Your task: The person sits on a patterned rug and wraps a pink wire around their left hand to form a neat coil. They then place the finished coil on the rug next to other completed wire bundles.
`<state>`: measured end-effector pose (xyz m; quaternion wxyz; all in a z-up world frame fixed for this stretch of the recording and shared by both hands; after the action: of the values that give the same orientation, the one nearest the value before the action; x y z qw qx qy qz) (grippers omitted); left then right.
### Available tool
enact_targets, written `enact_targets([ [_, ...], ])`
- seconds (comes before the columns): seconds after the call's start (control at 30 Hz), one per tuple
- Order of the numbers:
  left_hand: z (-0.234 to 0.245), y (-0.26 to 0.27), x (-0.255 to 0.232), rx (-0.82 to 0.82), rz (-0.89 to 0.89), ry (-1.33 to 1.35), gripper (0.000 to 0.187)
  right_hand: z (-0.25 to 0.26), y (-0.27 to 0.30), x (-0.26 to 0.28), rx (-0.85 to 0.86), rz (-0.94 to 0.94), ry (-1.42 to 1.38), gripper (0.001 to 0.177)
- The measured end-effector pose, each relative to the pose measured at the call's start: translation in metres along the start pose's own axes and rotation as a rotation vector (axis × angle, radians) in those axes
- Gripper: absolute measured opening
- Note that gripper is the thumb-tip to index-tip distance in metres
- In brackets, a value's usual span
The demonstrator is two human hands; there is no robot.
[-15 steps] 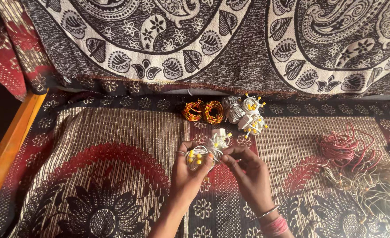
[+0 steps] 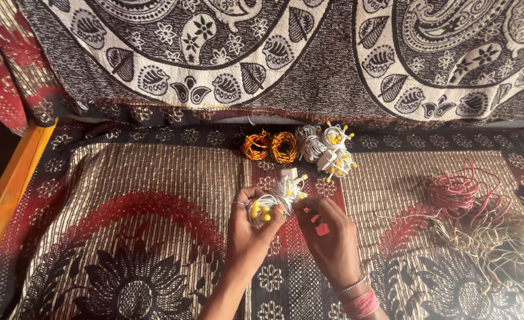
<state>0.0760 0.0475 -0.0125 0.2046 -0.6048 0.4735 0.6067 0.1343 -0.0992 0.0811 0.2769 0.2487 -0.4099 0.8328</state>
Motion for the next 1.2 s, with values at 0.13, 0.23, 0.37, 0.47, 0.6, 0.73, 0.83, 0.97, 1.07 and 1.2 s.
enact_targets([
  [0.13, 0.002, -0.003, 0.008, 0.020, 0.055, 0.089, 0.046, 0.003, -0.003, 0.008, -0.024, 0.009, 0.043, 0.015],
  [0.23, 0.004, -0.008, 0.013, 0.050, 0.081, 0.185, 0.049, 0.002, -0.003, 0.013, -0.011, 0.033, 0.113, 0.017],
  [0.37, 0.005, -0.010, 0.023, 0.052, 0.119, 0.138, 0.047, -0.001, -0.002, 0.004, 0.008, -0.019, 0.075, 0.016],
  [0.47, 0.001, -0.009, 0.023, 0.077, 0.082, 0.129, 0.047, -0.002, -0.002, -0.003, 0.056, -0.019, 0.077, 0.015],
  [0.6, 0.002, -0.014, 0.024, 0.084, 0.146, 0.141, 0.052, -0.016, 0.004, -0.005, 0.141, 0.006, -0.113, 0.013],
  [0.73, 0.021, -0.014, 0.024, -0.069, 0.212, 0.133, 0.057, -0.019, 0.013, 0.007, 0.082, 0.139, -0.306, 0.015],
  [0.83, 0.018, -0.013, 0.014, -0.022, 0.152, 0.128, 0.054, -0.027, 0.025, -0.020, 0.003, -0.144, -0.559, 0.016],
  [0.97, 0.012, -0.012, 0.009, 0.009, 0.108, 0.103, 0.053, -0.035, 0.035, -0.041, -0.145, -0.282, -0.834, 0.012],
  [1.07, 0.012, -0.012, 0.010, 0.018, 0.131, 0.118, 0.052, -0.035, 0.039, -0.052, -0.215, -0.335, -0.902, 0.012],
  [1.2, 0.017, -0.012, 0.000, -0.010, 0.060, 0.139, 0.055, -0.035, 0.039, -0.054, -0.174, -0.350, -0.909, 0.011],
])
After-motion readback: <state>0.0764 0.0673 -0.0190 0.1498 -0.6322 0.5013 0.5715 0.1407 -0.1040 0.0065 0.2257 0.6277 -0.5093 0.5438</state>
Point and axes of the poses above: each hand's wrist, its own y-axis away from the middle knuckle, its own z-axis out of the back of the hand, x = y × z, the point moved 9 cm from there along -y, towards the middle knuckle, and after that the axes turned 14 degrees about z, right-handed, at the moved point
